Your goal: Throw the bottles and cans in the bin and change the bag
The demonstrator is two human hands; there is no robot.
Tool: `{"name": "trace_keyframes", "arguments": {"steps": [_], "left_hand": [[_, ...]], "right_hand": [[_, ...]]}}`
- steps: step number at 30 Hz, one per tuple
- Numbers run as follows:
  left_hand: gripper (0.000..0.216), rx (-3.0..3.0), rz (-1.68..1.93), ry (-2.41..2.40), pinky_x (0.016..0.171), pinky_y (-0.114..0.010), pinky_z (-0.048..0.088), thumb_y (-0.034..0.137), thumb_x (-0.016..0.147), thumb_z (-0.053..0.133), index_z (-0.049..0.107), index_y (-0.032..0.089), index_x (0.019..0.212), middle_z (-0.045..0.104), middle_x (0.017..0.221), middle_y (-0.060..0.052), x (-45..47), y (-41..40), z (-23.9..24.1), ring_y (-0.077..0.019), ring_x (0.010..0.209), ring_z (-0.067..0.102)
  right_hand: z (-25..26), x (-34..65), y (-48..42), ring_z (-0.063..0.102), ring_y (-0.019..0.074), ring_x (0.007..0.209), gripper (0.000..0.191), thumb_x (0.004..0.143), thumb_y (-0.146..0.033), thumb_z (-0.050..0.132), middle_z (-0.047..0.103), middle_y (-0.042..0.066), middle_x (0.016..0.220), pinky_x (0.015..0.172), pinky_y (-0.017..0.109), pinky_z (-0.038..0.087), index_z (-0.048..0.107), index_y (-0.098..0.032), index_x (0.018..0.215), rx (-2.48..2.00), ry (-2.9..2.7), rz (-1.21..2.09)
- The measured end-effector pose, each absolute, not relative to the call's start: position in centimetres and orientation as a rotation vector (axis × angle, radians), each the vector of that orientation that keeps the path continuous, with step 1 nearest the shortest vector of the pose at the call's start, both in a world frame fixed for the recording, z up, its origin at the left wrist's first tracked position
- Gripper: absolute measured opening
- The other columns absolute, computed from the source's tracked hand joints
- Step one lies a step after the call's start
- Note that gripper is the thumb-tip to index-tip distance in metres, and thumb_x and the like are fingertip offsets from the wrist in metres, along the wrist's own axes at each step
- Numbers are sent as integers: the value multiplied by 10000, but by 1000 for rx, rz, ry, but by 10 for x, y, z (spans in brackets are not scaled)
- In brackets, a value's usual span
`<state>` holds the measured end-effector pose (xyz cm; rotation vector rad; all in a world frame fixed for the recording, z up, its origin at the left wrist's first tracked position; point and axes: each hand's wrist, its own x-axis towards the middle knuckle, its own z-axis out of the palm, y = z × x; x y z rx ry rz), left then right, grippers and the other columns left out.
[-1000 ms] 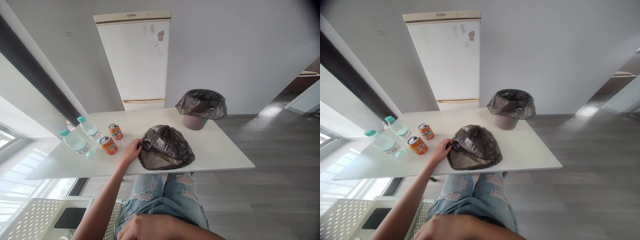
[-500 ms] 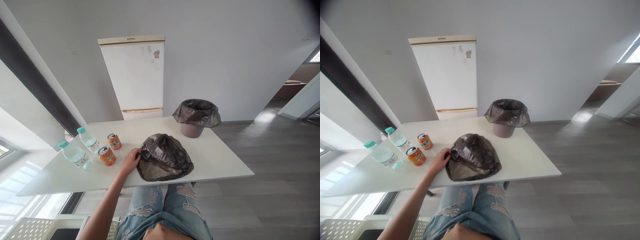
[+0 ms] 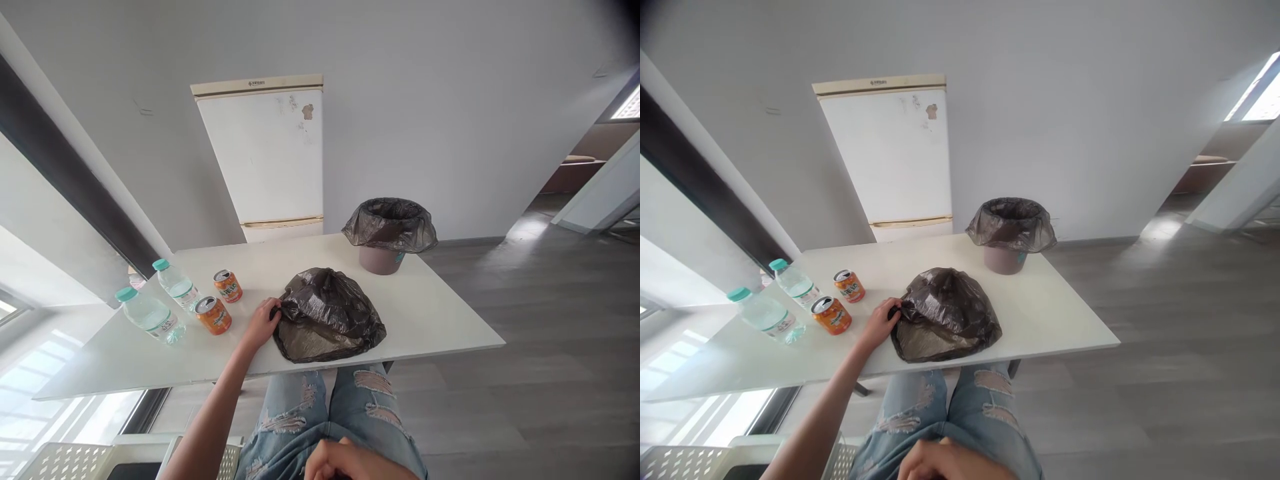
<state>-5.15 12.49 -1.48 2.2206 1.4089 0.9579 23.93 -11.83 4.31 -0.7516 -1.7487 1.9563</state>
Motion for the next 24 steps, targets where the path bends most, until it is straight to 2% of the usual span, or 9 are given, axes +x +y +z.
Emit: {"name": "trace_keyframes", "arguments": {"steps": [2, 5, 8, 12, 15, 17, 20, 24], "left_hand": [[127, 2215, 963, 1410, 995, -432, 534, 175, 883, 537, 587, 244, 977, 735, 1116, -75, -51, 125, -13, -265, 1088, 676], [133, 2207, 967, 1407, 999, -438, 533, 171, 873, 537, 588, 243, 973, 738, 1121, -77, -50, 124, -12, -266, 1085, 678], [129, 2212, 960, 1405, 994, -444, 534, 179, 879, 534, 586, 243, 977, 737, 1115, -80, -50, 124, -12, -270, 1083, 676], [119, 2217, 960, 1408, 991, -449, 538, 184, 883, 541, 592, 244, 972, 738, 1108, -79, -50, 124, -11, -272, 1083, 678], [121, 2220, 956, 1415, 987, -442, 539, 178, 882, 545, 597, 242, 970, 738, 1104, -80, -50, 124, -11, -270, 1080, 678], [125, 2219, 956, 1422, 986, -438, 537, 176, 881, 543, 595, 242, 973, 737, 1102, -78, -50, 124, -12, -270, 1080, 675], [121, 2214, 945, 1418, 1000, -438, 527, 187, 892, 538, 588, 245, 985, 732, 1121, -77, -51, 125, -13, -271, 1095, 671], [120, 2215, 943, 1411, 1003, -445, 523, 184, 888, 541, 581, 242, 984, 730, 1119, -79, -52, 126, -14, -275, 1095, 671]], "right_hand": [[39, 246, -123, 643, 160, 967, 392, 926, -513, 770, 704, 24, 1096, 915, 278, 488, 662, -266, 1210, -884, -1636, 1993], [34, 254, -123, 635, 168, 975, 353, 866, -393, 807, 686, 29, 1130, 960, 303, 470, 642, -245, 1141, -949, -1606, 1979], [33, 262, -115, 640, 193, 1031, 254, 839, -258, 736, 707, 16, 1077, 1053, 342, 428, 654, -232, 1078, -951, -1724, 1916], [31, 268, -108, 651, 218, 1139, 278, 797, -149, 656, 757, 1, 1089, 1123, 359, 361, 706, -229, 1059, -958, -1872, 1833], [21, 268, -109, 675, 214, 1110, 210, 827, -197, 688, 762, 7, 1111, 1158, 367, 334, 742, -224, 1028, -925, -1941, 1802], [11, 267, -111, 676, 220, 1079, 170, 847, -309, 747, 752, 29, 1128, 1121, 355, 383, 759, -220, 992, -931, -1952, 1806], [-1, 267, -115, 665, 225, 1039, 232, 840, -421, 788, 739, 50, 1113, 1026, 334, 457, 774, -214, 945, -984, -1943, 1808], [-6, 273, -117, 666, 218, 1025, 172, 844, -346, 758, 737, 47, 1074, 968, 317, 486, 789, -203, 933, -1060, -1954, 1774]]}}
